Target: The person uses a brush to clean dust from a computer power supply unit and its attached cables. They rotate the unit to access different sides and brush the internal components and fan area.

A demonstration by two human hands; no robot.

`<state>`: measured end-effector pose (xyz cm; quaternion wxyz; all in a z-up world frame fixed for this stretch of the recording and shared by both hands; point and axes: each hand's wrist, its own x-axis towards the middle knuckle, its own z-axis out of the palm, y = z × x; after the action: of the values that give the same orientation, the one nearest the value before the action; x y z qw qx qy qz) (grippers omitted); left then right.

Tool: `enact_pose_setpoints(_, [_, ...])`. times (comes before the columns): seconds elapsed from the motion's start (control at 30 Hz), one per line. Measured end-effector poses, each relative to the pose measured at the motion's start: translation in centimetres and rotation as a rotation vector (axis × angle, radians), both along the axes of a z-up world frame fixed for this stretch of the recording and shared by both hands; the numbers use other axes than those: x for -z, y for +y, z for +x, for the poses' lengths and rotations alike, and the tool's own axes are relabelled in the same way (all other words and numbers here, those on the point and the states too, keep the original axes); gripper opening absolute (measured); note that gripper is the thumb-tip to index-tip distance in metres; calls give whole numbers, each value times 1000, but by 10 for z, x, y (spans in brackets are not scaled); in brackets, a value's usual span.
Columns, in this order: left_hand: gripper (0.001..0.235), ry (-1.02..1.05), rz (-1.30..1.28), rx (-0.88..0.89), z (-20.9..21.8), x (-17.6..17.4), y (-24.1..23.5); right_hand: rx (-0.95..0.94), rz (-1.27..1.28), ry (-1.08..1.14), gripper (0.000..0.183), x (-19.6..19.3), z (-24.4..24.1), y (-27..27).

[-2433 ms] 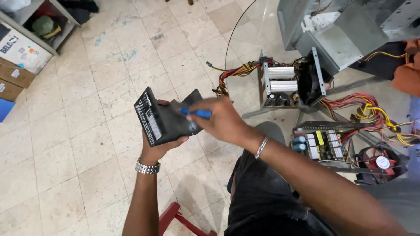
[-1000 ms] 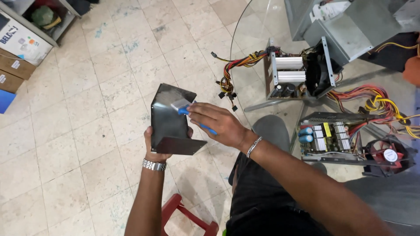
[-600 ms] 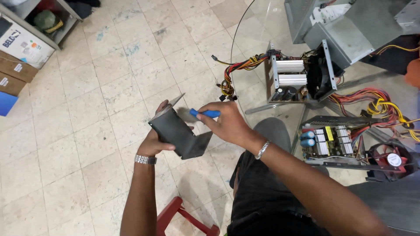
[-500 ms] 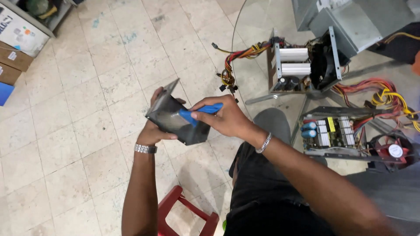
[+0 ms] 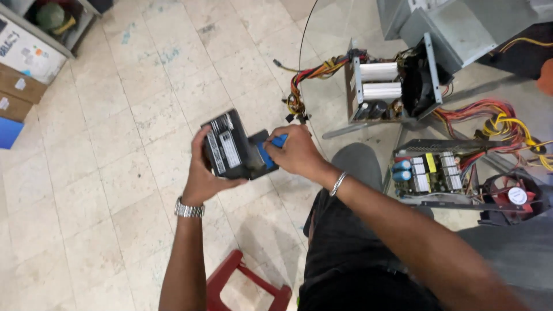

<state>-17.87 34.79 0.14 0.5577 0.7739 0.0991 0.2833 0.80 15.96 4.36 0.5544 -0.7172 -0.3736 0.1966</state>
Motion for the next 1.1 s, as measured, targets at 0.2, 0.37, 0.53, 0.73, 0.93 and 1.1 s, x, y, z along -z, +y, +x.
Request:
enact_pose_setpoints(0.2, [116, 110, 231, 41, 5, -31, -16, -209, -115, 77, 15, -4, -8, 2])
enact_pose_setpoints(0.37, [119, 124, 197, 26, 0, -32, -11, -105, 108, -38, 6, 3, 2, 0])
enact_pose_setpoints(0.53, [124, 131, 173, 22, 0, -29, -8, -88, 195, -200, 5, 9, 14, -4])
enact_pose_setpoints(0.73, [134, 37, 93, 4, -2, -15, 4, -138, 153, -84, 6, 0, 15, -5])
enact_pose_setpoints(0.93, [107, -177, -522, 43, -7, 54, 33, -96, 195, 195, 5, -52, -7, -30])
enact_pose_setpoints(1.1, [79, -186, -1377, -161, -13, 137, 18, -45, 614, -29, 9, -80, 1, -28])
